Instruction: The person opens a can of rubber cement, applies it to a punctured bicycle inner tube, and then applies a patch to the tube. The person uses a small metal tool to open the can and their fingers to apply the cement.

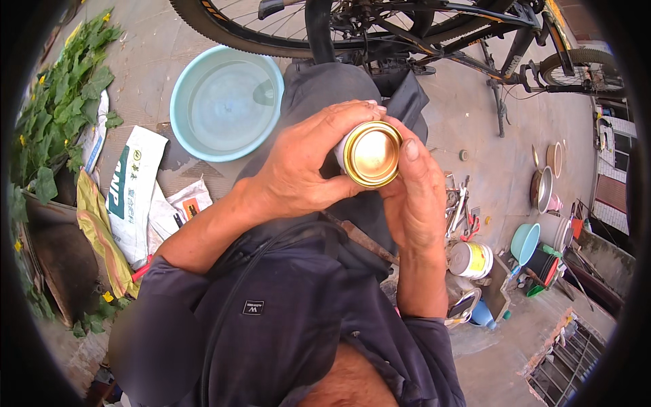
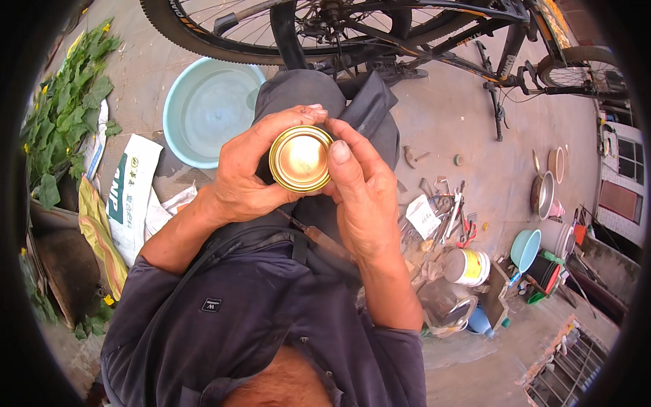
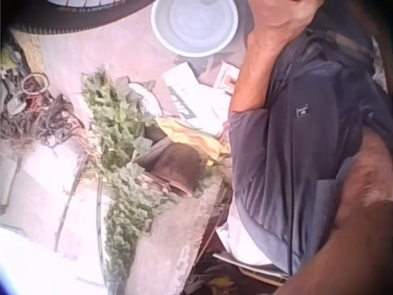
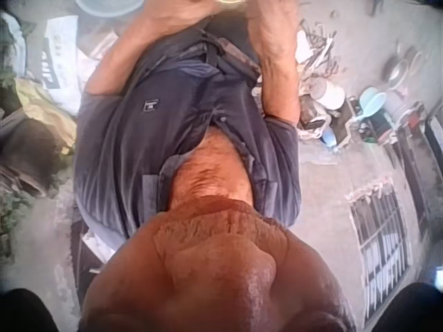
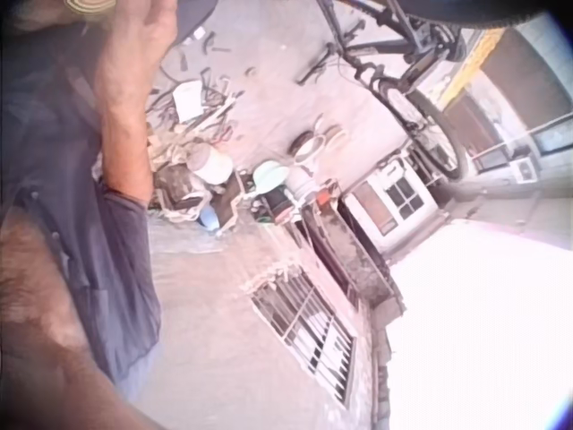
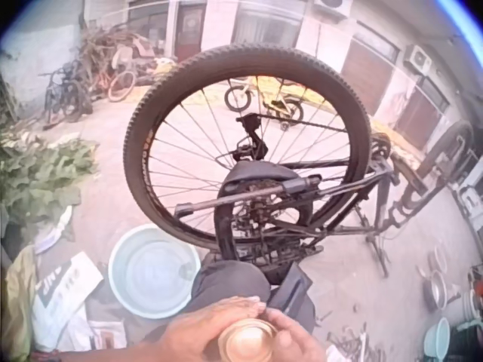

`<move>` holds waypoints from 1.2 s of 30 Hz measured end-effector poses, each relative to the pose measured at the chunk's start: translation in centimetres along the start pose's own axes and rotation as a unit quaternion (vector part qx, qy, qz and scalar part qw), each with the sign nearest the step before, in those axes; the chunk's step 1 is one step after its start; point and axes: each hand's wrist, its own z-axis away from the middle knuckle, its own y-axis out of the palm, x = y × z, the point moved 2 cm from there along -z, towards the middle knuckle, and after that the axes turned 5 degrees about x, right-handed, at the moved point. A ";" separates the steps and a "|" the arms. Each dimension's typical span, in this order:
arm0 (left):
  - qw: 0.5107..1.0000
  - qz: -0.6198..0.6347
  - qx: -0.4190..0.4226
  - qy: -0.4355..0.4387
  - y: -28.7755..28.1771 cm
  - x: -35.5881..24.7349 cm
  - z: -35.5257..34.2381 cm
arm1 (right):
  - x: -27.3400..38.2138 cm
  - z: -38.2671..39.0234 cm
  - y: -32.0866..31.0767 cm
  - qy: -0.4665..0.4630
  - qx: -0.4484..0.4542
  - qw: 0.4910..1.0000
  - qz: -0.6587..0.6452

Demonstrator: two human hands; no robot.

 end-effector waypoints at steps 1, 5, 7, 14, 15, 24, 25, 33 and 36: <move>1.000 -0.002 0.006 -0.002 0.1 0.0 0.0 | -0.1 0.1 -0.2 0.001 -0.006 1.000 -0.005; 0.998 -0.032 0.048 -0.023 0.2 -0.4 0.2 | -0.4 0.8 -0.6 0.010 -0.029 0.999 -0.015; 0.997 -0.033 0.061 -0.038 -0.1 -1.2 0.3 | -0.5 1.2 -0.8 0.002 -0.043 0.999 -0.011; 0.920 0.258 0.047 -0.293 0.2 -2.8 1.8 | -0.9 2.5 -0.5 -0.024 -0.082 0.996 0.038; 0.916 0.264 0.043 -0.300 0.2 -3.0 1.9 | -1.1 2.6 -0.4 -0.020 -0.084 0.995 0.044; 0.882 0.321 0.042 -0.342 -0.5 -4.1 2.4 | -0.8 3.3 0.6 -0.033 -0.072 0.994 0.070; 0.882 0.326 0.040 -0.338 -0.5 -4.2 2.5 | -0.7 3.4 0.6 -0.027 -0.065 0.996 0.057; 0.861 0.359 0.031 -0.360 -0.4 -4.0 2.5 | -0.8 3.4 0.9 -0.016 -0.075 0.996 0.052; 0.844 0.375 0.050 -0.380 -0.9 -3.7 2.1 | -0.7 3.4 1.2 -0.019 -0.079 0.995 0.053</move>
